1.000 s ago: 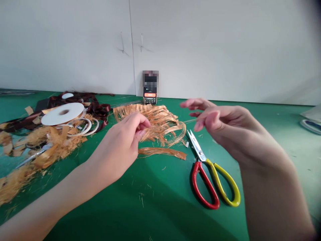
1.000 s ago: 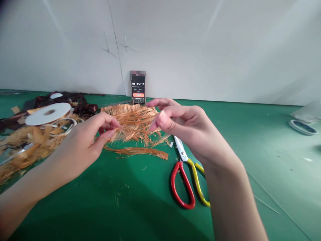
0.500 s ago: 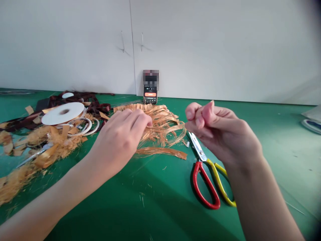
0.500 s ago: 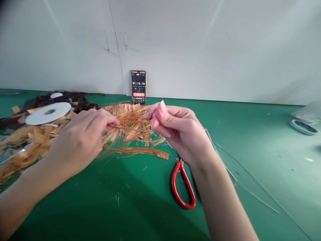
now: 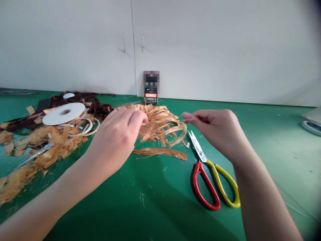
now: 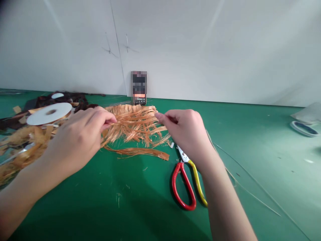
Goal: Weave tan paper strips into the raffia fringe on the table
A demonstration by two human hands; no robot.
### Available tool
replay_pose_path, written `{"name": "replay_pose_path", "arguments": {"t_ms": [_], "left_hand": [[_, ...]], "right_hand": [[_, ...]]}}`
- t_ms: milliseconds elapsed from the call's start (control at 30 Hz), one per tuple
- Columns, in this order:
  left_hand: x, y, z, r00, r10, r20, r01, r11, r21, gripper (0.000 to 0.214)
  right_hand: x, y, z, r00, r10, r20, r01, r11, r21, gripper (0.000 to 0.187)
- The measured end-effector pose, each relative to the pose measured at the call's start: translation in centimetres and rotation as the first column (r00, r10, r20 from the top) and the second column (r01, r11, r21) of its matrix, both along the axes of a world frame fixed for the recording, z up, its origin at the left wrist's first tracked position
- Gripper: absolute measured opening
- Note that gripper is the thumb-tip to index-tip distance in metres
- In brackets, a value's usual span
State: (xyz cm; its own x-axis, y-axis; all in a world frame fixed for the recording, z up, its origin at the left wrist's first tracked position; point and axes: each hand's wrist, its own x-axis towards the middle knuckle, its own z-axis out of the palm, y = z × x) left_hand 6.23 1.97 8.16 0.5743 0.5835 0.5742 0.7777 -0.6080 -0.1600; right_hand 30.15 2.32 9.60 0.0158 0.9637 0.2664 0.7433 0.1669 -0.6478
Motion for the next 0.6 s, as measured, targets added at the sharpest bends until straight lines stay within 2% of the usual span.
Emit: {"name": "replay_pose_path", "arguments": {"t_ms": [67,167,267,333,400,467,533,600], "left_hand": [[0.1,0.0,-0.1,1.000,-0.012,0.000,0.012,1.000,-0.026,0.023],[0.2,0.0,-0.2,0.999,-0.043,-0.014,0.042,0.998,-0.053,0.023],[0.4,0.0,-0.1,0.996,-0.082,-0.026,0.080,0.995,-0.065,0.024],[0.5,0.0,0.1,0.994,-0.103,-0.033,0.101,0.992,-0.070,0.024],[0.5,-0.1,0.2,0.991,-0.124,-0.050,0.120,0.990,-0.068,0.025],[0.6,-0.2,0.2,0.987,-0.145,-0.072,0.140,0.988,-0.069,0.028],[0.6,-0.2,0.3,0.983,-0.163,-0.088,0.157,0.985,-0.070,0.031],[0.7,-0.3,0.4,0.981,-0.169,-0.097,0.162,0.984,-0.074,0.032]], "right_hand": [[-0.3,-0.1,0.3,0.952,0.084,-0.295,-0.107,0.992,-0.063,0.037],[-0.6,-0.3,0.7,0.725,0.188,-0.662,-0.318,0.945,-0.080,0.032],[-0.9,-0.3,0.5,0.551,0.269,-0.790,-0.425,0.905,0.011,0.025],[-1.2,-0.2,0.2,0.500,0.347,-0.793,-0.461,0.882,0.095,0.028],[-1.4,-0.1,-0.3,0.550,0.414,-0.725,-0.444,0.880,0.166,0.035],[-1.6,0.1,-0.8,0.725,0.431,-0.538,-0.378,0.901,0.212,0.044],[-1.6,0.3,-1.3,0.908,0.348,-0.234,-0.288,0.923,0.256,0.044],[-1.6,0.5,-1.6,0.978,0.197,0.066,-0.208,0.928,0.310,0.027]]}}
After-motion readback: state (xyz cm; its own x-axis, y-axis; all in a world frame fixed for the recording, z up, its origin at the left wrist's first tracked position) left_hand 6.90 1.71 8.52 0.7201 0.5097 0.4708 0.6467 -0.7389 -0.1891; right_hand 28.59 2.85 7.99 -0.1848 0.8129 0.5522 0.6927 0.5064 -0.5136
